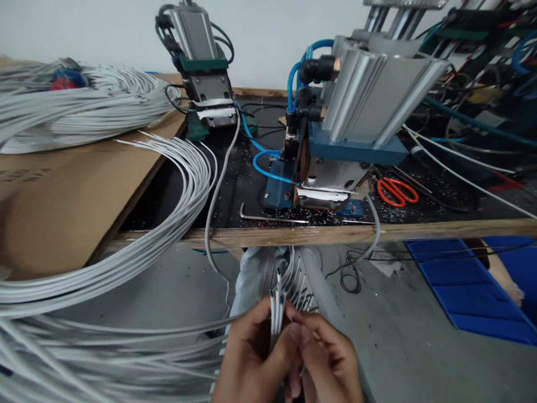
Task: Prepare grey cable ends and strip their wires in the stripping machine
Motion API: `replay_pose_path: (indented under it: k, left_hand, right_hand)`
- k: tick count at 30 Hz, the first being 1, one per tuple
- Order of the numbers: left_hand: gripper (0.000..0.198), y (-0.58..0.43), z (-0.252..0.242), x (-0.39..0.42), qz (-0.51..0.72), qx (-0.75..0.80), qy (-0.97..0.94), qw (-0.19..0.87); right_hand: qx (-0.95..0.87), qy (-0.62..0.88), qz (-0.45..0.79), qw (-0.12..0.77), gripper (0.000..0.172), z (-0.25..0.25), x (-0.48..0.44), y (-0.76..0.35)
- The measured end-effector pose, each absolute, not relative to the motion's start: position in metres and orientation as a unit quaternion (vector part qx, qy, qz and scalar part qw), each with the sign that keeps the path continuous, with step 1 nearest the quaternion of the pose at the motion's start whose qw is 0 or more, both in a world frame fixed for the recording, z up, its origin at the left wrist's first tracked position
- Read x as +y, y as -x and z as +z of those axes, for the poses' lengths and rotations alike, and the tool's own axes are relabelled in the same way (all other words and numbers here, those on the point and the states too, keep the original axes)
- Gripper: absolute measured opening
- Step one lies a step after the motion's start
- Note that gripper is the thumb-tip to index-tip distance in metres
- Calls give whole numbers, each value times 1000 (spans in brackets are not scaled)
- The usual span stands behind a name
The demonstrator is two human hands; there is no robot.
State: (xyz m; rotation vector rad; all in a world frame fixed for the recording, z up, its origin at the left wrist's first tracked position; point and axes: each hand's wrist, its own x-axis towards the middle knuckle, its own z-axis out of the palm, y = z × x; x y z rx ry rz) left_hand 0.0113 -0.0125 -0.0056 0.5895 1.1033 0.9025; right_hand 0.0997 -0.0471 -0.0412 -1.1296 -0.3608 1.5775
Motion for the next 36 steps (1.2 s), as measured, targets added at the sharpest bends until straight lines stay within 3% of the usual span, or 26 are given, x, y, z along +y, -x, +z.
replay_pose_path:
  k: [7,18,25,36]
  left_hand:
    - [42,-8,-11,-9,399,476,-236,748]
    - [28,-24,-1,-15,473,605,-274,579]
    - [34,-18,-7,-14,419,565,-286,651]
    - [39,-22,-4,-14,447,574,-267,632]
  right_hand:
    - [-188,493,642,556,50,-45,-46,-100]
    - [-230,568,526,589,49,-47,-46,-89]
    - [-163,502,601,600,47,-52,-46,-90]
    - [-180,491,607,599,47,-50,-46,-92]
